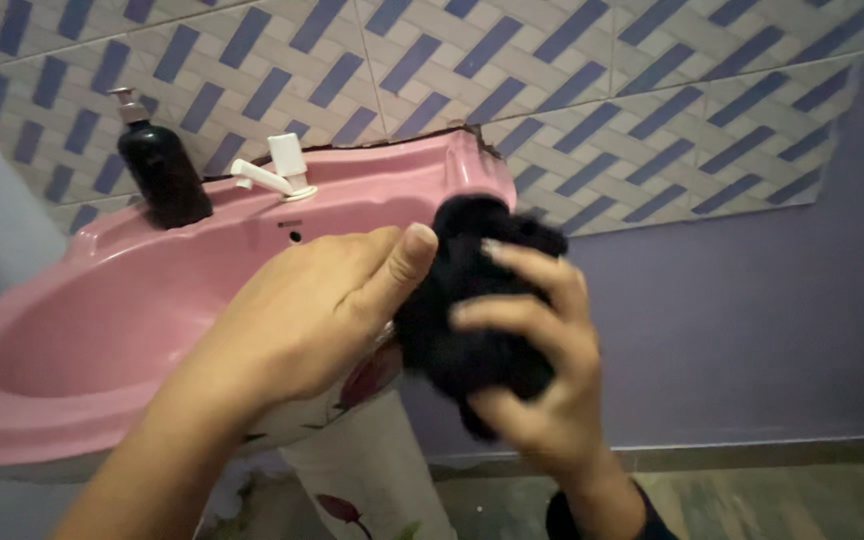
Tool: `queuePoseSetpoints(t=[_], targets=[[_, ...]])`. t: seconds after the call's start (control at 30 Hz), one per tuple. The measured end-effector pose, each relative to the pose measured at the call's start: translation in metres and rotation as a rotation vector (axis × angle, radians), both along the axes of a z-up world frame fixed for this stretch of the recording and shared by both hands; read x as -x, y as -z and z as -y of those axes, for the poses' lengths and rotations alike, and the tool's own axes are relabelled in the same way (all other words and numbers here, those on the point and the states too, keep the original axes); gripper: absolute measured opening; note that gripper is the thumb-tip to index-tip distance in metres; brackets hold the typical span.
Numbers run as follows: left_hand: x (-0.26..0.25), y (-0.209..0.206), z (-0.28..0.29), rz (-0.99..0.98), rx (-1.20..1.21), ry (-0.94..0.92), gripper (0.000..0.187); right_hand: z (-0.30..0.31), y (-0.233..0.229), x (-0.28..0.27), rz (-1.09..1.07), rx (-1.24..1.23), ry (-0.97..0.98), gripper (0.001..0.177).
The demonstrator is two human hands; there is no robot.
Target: The person wipes the interior and exterior of a pink pedestal sink using a black cloth. They scrub the basin, rim, and pedestal base, then wipe the faucet and soap dispenser. The sink is mounted against a tiled wall in a small room.
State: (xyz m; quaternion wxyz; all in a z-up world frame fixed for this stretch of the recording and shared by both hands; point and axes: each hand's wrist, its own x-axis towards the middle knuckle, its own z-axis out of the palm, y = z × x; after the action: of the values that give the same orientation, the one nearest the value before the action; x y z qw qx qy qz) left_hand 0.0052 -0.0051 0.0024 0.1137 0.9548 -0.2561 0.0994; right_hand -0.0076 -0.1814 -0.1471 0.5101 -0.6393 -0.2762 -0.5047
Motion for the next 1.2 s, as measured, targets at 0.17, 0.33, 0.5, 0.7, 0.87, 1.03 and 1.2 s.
queuePoseSetpoints(t=[0.17,0.33,0.5,0.7,0.87,1.03,1.2], targets=[[0.003,-0.001,0.002,0.031,-0.015,-0.016,0.080,0.027,0.050,-0.002,-0.171,-0.014,-0.209,0.035],[0.009,-0.006,0.013,0.025,-0.079,-0.101,0.076,0.068,0.081,-0.085,-0.205,-0.494,-0.273,0.041],[0.011,-0.011,0.019,-0.020,-0.105,-0.166,0.076,0.087,0.040,-0.199,-0.079,-0.677,-0.602,0.057],[0.008,-0.008,0.018,0.002,-0.067,-0.135,0.069,0.051,0.035,-0.279,-0.293,-0.826,-0.969,0.046],[0.007,-0.005,0.013,0.076,-0.019,-0.044,0.067,0.052,0.022,-0.239,-0.260,-0.640,-0.895,0.047],[0.006,-0.004,0.013,0.040,-0.032,-0.078,0.071,0.014,0.012,-0.140,0.013,-0.467,-0.332,0.048],[-0.001,0.002,0.004,0.074,-0.010,0.009,0.077,-0.052,0.027,-0.051,0.068,-0.383,0.152,0.058]])
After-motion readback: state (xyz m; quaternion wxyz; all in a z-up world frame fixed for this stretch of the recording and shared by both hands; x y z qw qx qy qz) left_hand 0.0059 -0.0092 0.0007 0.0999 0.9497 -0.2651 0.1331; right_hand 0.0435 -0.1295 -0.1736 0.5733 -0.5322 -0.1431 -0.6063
